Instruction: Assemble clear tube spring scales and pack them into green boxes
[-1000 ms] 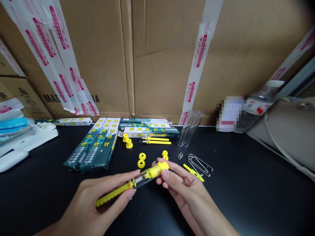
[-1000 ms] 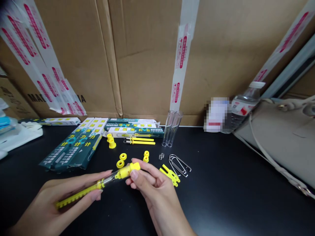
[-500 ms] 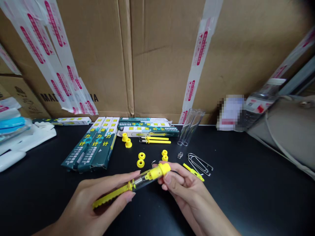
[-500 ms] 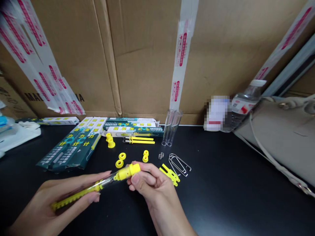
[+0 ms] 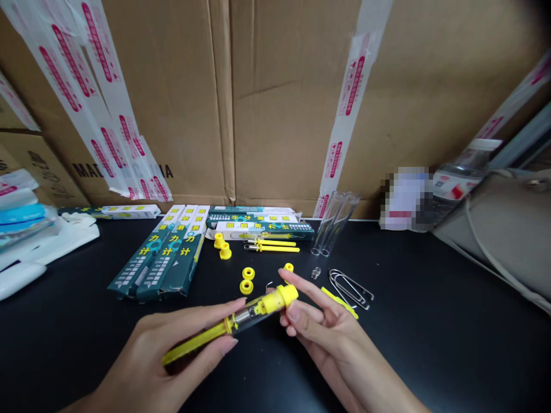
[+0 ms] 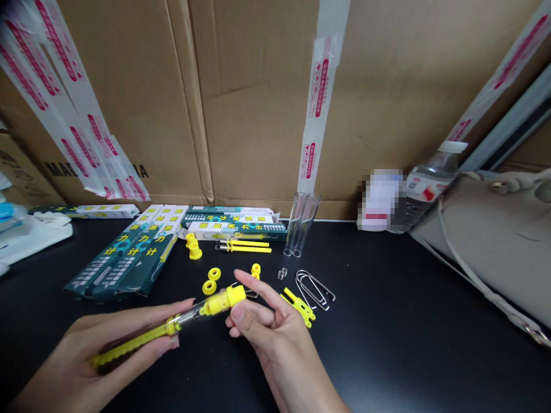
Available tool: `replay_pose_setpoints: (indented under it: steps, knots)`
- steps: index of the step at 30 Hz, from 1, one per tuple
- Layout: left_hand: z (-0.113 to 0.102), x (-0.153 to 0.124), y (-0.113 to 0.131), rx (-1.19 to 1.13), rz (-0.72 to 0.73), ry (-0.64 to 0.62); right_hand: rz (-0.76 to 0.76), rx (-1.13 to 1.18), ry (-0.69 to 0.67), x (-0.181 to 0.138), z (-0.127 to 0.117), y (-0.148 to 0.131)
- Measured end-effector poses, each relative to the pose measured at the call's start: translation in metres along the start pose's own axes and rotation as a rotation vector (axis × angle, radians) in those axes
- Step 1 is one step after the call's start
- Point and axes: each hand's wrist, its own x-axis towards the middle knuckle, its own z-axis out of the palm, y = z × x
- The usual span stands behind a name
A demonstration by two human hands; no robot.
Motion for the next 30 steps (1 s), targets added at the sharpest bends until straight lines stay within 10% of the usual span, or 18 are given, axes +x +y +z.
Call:
replay_pose_setpoints:
  steps: [30]
  knots:
    - [-0.001,-0.020,-0.002,0.499,0.398,0.152,0.016,-0.045,-0.022,0.001,-0.002,0.002]
